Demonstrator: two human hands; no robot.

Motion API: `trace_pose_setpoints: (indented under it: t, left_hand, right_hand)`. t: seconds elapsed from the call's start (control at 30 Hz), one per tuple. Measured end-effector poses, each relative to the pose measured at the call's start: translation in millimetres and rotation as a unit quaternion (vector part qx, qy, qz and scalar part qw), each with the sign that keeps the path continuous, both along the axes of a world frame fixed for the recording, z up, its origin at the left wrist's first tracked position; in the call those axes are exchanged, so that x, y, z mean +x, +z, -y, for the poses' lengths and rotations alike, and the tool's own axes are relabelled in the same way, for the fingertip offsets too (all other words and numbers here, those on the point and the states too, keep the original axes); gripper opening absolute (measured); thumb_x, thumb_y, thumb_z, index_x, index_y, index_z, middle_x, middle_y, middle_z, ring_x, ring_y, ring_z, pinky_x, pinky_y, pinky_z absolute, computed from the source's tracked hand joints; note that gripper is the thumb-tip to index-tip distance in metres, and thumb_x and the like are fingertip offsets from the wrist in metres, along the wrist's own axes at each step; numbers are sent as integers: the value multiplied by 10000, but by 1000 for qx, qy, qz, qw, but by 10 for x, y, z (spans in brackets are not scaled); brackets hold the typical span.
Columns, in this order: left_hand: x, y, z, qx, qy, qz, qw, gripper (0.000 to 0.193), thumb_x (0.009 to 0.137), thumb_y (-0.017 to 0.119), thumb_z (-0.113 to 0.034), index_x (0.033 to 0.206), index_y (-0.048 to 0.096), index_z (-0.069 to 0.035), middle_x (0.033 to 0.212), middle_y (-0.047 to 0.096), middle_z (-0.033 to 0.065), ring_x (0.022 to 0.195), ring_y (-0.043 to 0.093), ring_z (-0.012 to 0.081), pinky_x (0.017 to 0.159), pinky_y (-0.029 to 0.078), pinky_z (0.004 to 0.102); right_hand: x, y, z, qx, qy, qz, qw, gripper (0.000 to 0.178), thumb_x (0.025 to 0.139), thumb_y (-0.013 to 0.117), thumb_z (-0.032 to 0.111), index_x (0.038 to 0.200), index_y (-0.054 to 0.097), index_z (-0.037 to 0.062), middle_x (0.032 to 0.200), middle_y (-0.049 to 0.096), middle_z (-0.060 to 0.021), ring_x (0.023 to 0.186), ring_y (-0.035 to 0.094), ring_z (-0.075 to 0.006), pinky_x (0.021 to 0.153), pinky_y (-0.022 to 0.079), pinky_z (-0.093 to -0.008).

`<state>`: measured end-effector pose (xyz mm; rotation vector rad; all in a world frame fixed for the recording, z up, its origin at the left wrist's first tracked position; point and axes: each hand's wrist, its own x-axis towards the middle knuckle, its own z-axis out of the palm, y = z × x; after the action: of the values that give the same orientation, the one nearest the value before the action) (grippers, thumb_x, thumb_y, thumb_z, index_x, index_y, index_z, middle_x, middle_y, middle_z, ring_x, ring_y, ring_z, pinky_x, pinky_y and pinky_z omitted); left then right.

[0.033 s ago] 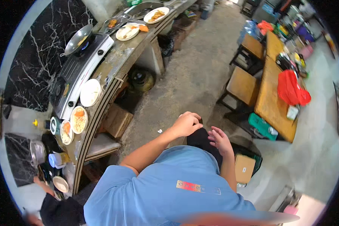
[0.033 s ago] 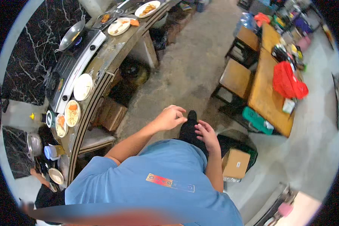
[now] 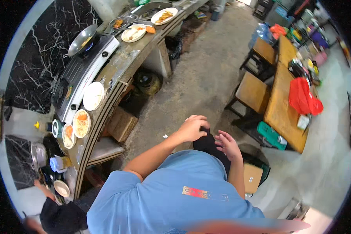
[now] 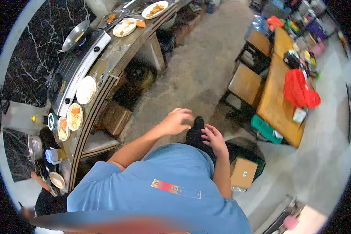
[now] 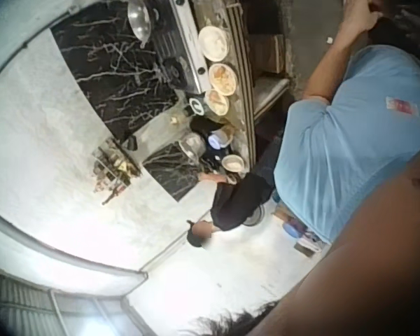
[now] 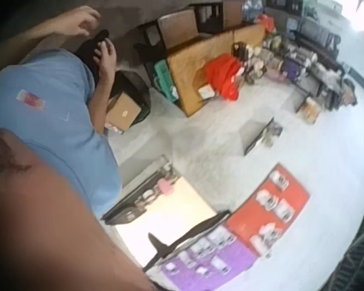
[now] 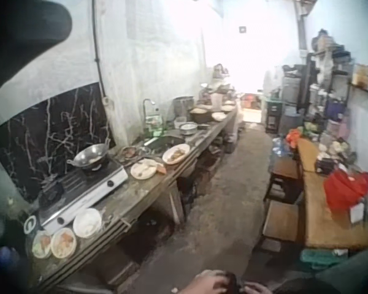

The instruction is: Assembling a meal by organizing glassware, rinsing containers, and using a ladle to transfer broth into a bowl with food.

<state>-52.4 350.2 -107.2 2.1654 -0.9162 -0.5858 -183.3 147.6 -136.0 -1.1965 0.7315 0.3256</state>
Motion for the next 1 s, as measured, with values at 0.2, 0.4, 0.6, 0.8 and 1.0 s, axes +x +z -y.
trace_pose_setpoints:
  t: [0.2,0.4,0.6,0.8,1.0]
  left_hand:
    - [993,232,513,6,113,-56,992,306,814,711,-354,881,709,-56,1201,622,144,1156,542,323,981,419,415]
    - [1970,513,698,-123,196,72,970,266,846,680,-319,814,709,-56,1190,625,139,1131,556,305,974,417,415]
    - [3337,561,410,-163,209,3,964,240,859,669,-301,865,714,-65,1153,632,137,1109,571,291,959,431,401]
    - [4821,723,43,-247,282,52,926,464,803,720,-215,1221,581,-68,1216,568,132,982,608,273,896,476,375]
    - [5997,818,-284,-294,386,-40,873,313,863,692,-161,1141,626,-33,1058,645,63,932,597,137,818,476,285]
  right_hand:
    - [1462,63,808,-109,78,35,990,477,942,592,367,1306,510,69,1171,618,-79,937,624,-168,712,523,-286]
    - [2971,402,1275,-532,204,152,808,503,870,685,337,1248,547,36,1089,649,-148,891,662,-250,714,532,-347]
    - [4677,496,895,-561,178,240,772,409,839,709,272,1147,619,19,968,691,-152,875,670,-277,783,522,-360]
    - [6386,636,450,-508,158,294,794,350,835,713,232,1104,646,19,922,698,-130,801,677,-215,727,528,-321]
    - [8136,1095,-97,-381,169,438,797,316,837,696,138,1125,643,21,879,692,-101,695,648,-141,646,513,-262]
